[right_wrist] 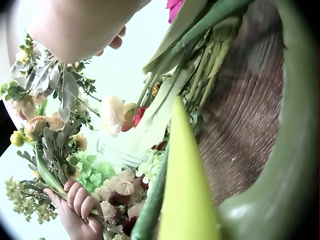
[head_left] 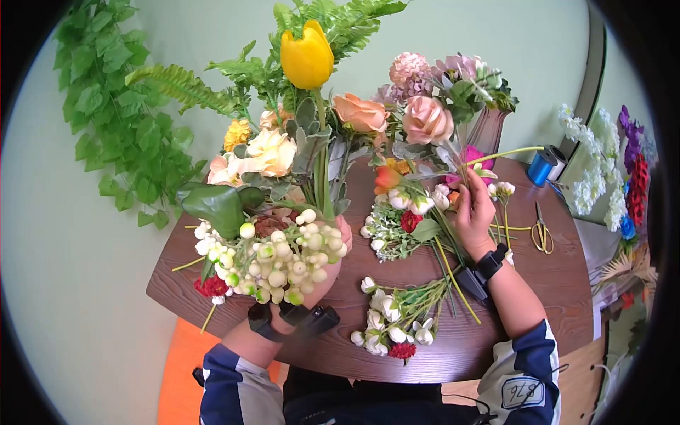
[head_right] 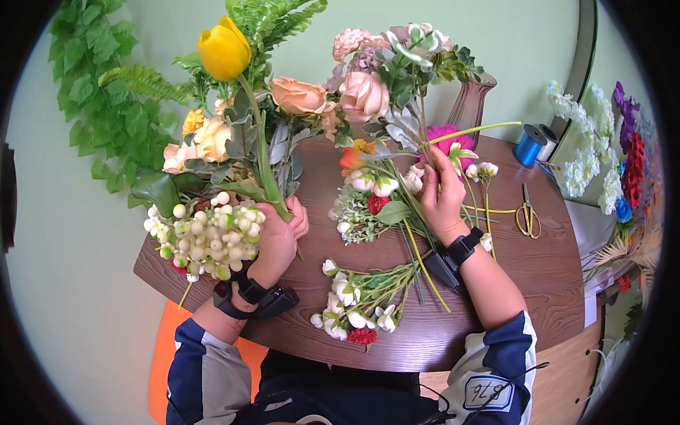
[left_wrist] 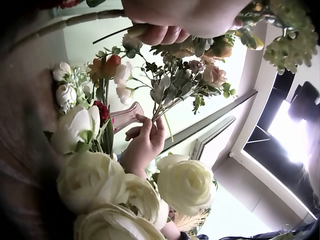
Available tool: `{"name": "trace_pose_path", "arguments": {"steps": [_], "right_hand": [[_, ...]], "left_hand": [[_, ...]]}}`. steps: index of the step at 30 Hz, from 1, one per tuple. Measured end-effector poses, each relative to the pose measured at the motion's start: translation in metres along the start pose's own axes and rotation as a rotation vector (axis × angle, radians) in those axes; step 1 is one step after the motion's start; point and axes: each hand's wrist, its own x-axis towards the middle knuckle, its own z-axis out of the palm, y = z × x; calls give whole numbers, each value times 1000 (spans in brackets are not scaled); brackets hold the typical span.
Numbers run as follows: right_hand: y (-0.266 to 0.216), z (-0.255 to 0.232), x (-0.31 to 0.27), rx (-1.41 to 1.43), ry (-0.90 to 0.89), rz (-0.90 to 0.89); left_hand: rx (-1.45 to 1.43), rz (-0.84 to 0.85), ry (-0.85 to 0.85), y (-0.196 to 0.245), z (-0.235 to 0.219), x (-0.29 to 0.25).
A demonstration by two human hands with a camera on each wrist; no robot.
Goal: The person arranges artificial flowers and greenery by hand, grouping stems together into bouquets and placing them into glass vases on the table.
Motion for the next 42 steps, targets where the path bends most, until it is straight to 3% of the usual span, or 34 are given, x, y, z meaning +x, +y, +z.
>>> {"name": "trace_pose_path", "arguments": {"steps": [6,9,11,15,17,18,19,21,24,25,27,28,29,32,33,37,42], "right_hand": [[2,-1,-3,58,10,132],[4,0,-2,2,30,12],[6,0,-2,-38,28,-103],[-3,-1,1,-58,13,-147],[-4,1,0,121,3,147],[-1,2,0,121,4,147],[4,2,0,79,49,104],[4,2,0,36,95,61],[9,5,-3,351,57,335],[16,4,-6,351,57,335],[18,3,-6,171,-22,264],[18,3,-4,6,42,43],[21,4,-4,6,41,44],[65,6,-26,-244,15,-198],[83,6,-42,-281,-124,-71],[83,7,-40,-225,-96,6],[78,12,-33,-131,-48,135]], "left_hand": [[-125,42,129,13,14,-2],[-115,75,136,6,8,-2],[57,105,201,5,10,-3],[316,149,294,5,11,-3],[-113,21,270,4,2,3],[-493,-238,424,5,-2,7],[-492,-238,424,4,-2,6],[-129,-16,243,15,8,3],[-120,-6,331,34,34,1],[-120,-6,331,33,34,1],[-83,25,309,33,34,1],[-84,25,309,32,31,1],[-54,30,238,32,27,0],[-37,46,122,28,19,0],[-50,59,76,27,17,1],[-118,48,-10,16,4,3],[-144,59,99,17,9,3]]}}
